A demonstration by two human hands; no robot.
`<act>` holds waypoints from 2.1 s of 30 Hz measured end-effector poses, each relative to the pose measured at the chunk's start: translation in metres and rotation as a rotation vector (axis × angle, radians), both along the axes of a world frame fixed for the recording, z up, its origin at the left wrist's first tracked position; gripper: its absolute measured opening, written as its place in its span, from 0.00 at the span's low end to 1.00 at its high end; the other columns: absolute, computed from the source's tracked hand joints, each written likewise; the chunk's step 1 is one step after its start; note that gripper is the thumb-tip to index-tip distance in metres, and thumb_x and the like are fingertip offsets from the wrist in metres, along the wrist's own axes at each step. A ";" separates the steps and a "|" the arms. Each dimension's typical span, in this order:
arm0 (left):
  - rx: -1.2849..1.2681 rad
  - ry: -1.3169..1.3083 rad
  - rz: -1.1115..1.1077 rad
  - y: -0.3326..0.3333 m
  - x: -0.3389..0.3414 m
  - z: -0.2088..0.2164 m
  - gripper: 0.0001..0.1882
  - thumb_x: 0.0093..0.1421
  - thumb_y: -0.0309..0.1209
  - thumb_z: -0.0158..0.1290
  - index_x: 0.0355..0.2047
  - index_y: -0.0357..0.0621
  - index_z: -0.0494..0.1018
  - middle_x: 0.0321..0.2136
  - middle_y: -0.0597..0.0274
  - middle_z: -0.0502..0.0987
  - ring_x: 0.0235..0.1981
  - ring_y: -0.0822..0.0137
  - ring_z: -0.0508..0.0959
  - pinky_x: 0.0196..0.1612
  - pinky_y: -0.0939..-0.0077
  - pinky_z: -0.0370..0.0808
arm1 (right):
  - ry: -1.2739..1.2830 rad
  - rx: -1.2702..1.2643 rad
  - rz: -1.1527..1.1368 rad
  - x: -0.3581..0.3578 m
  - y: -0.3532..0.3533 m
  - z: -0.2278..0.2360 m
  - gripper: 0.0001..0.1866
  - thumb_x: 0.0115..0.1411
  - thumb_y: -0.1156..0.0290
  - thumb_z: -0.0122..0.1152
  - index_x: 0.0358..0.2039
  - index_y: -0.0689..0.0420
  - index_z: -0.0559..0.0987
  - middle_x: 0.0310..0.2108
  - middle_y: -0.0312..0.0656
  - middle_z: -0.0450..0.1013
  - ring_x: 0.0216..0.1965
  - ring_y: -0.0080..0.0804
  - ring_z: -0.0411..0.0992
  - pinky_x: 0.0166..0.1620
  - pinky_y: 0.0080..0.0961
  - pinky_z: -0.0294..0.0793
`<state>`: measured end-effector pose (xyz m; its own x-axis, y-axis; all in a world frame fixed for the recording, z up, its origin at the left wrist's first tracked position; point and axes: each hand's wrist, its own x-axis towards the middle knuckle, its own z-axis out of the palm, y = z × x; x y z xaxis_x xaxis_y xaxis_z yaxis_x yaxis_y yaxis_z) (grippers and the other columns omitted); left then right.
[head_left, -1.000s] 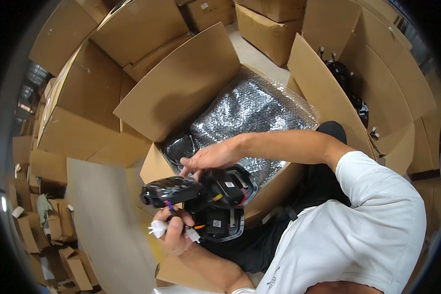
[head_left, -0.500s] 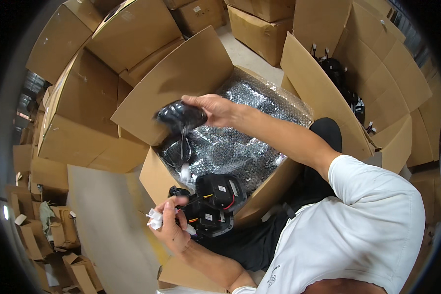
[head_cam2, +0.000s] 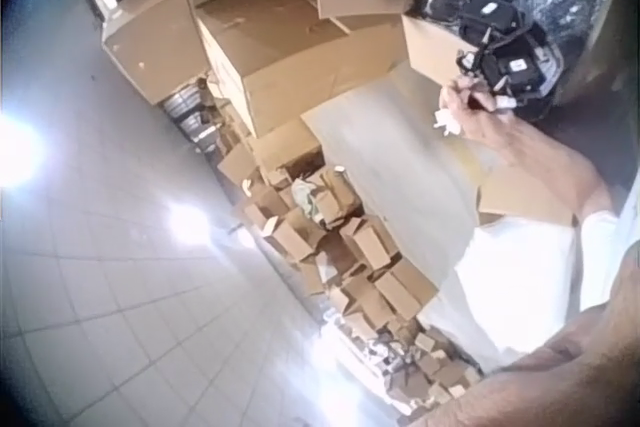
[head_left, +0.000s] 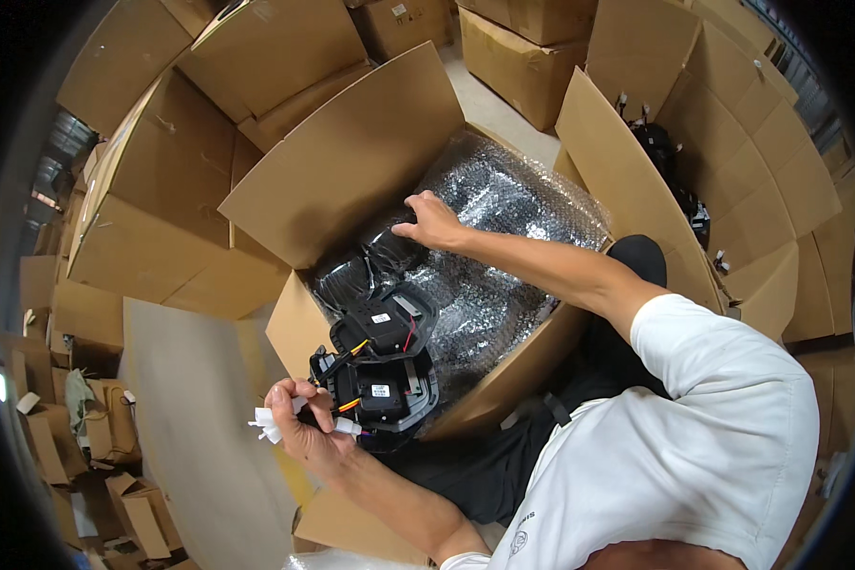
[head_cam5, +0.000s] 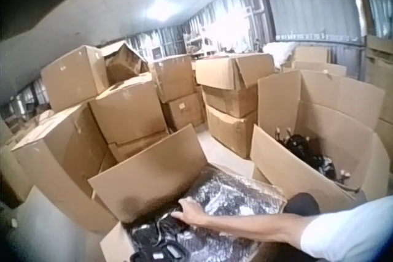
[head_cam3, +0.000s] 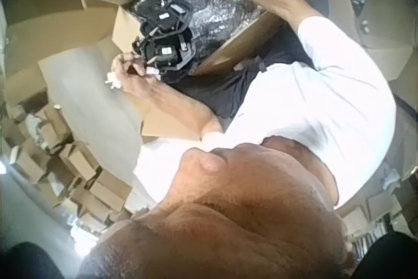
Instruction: The person packs electronic products into cardboard boxes by wrapping them in bubble wrap, sealing the boxes with a tape dispenser, and labeling them with a marker.
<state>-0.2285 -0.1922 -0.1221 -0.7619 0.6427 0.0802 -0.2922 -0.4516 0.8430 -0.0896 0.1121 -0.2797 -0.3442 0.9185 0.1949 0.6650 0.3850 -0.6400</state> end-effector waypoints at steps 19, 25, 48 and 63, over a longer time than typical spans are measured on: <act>0.003 -0.364 -0.131 0.005 -0.006 -0.005 0.15 0.69 0.40 0.52 0.40 0.39 0.76 0.30 0.56 0.80 0.06 0.81 0.58 0.11 0.89 0.58 | 1.145 -0.775 0.997 0.062 -0.102 0.108 0.14 0.61 0.68 0.68 0.45 0.57 0.77 0.54 0.42 0.71 0.54 0.26 0.72 0.55 0.27 0.75; -0.086 -0.196 -0.170 0.000 -0.001 -0.008 0.30 0.69 0.54 0.48 0.48 0.34 0.77 0.44 0.46 0.82 0.07 0.83 0.60 0.12 0.90 0.55 | 1.505 -1.055 0.415 0.042 0.005 0.121 0.21 0.71 0.54 0.47 0.45 0.60 0.79 0.39 0.44 0.81 0.38 0.33 0.81 0.47 0.36 0.82; 0.137 -0.322 0.047 0.013 -0.006 -0.007 0.25 0.69 0.50 0.50 0.40 0.35 0.76 0.31 0.56 0.81 0.08 0.82 0.57 0.13 0.88 0.55 | 0.514 -0.427 0.775 0.054 -0.063 0.064 0.38 0.55 0.71 0.71 0.65 0.61 0.65 0.58 0.47 0.71 0.58 0.38 0.71 0.62 0.33 0.70; -0.088 -0.160 -0.159 0.028 0.030 -0.007 0.34 0.65 0.57 0.52 0.48 0.32 0.71 0.46 0.50 0.77 0.28 0.74 0.76 0.11 0.88 0.63 | 1.304 -0.656 0.633 0.046 -0.092 0.162 0.14 0.65 0.60 0.65 0.39 0.58 0.78 0.35 0.31 0.76 0.38 0.18 0.72 0.44 0.22 0.74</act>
<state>-0.1987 -0.1644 -0.1293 -0.6492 0.7547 -0.0950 -0.4868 -0.3162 0.8143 -0.0438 0.0197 -0.1172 -0.6075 0.7380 0.2938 -0.6011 -0.1854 -0.7774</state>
